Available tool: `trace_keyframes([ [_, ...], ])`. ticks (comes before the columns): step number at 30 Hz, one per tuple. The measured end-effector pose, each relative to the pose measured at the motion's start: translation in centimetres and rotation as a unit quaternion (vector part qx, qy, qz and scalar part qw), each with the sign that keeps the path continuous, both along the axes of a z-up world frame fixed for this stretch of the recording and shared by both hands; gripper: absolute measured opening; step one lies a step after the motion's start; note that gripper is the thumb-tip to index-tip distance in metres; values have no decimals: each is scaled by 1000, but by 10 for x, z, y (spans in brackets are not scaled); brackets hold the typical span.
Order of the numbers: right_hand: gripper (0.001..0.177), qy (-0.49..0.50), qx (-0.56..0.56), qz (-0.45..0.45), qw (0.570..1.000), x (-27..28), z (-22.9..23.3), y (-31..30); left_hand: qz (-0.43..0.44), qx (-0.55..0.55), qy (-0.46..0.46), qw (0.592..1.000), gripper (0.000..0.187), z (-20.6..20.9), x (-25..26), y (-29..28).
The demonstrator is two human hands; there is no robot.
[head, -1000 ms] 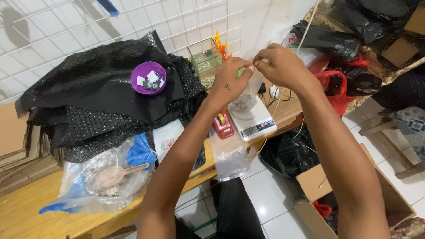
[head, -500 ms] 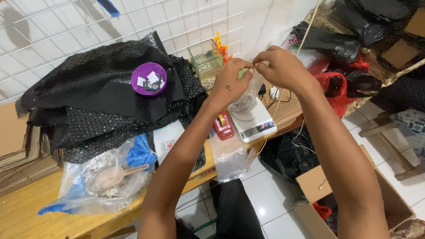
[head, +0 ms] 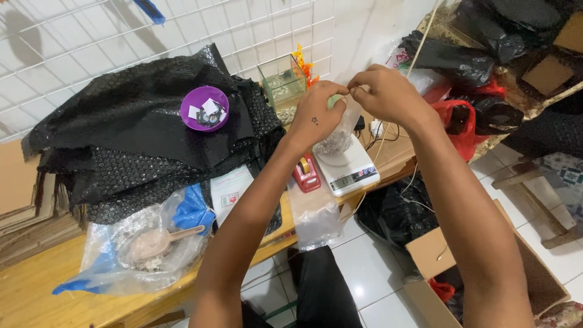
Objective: Scooping small items into a plastic bag and weighing them on a digital scale for packaging.
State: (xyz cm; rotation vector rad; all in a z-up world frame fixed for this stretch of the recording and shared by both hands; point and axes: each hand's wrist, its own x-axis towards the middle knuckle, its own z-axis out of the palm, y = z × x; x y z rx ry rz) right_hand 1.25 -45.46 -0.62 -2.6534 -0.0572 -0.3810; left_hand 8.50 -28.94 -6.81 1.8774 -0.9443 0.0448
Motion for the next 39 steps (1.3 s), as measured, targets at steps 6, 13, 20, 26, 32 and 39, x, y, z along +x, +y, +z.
trace_keyframes([
  [6,27,3,11,-8,1000,3,-5,0,-4,-1,6,1000,32,7,-6,3],
  [13,27,6,1,-3,1000,6,-8,-4,-3,12,-3,1000,31,1,0,0],
  [20,27,37,-7,3,999,12,-21,-9,-9,12,19,1000,41,-22,14,-5],
  [26,28,6,-14,3,1000,29,-33,-14,8,12,26,1000,48,-17,15,5],
  [32,32,-21,-17,15,1000,8,5,15,36,15,23,999,51,19,1,24],
  [39,43,-57,-1,70,996,-14,42,61,54,-3,-32,998,53,57,-19,75],
])
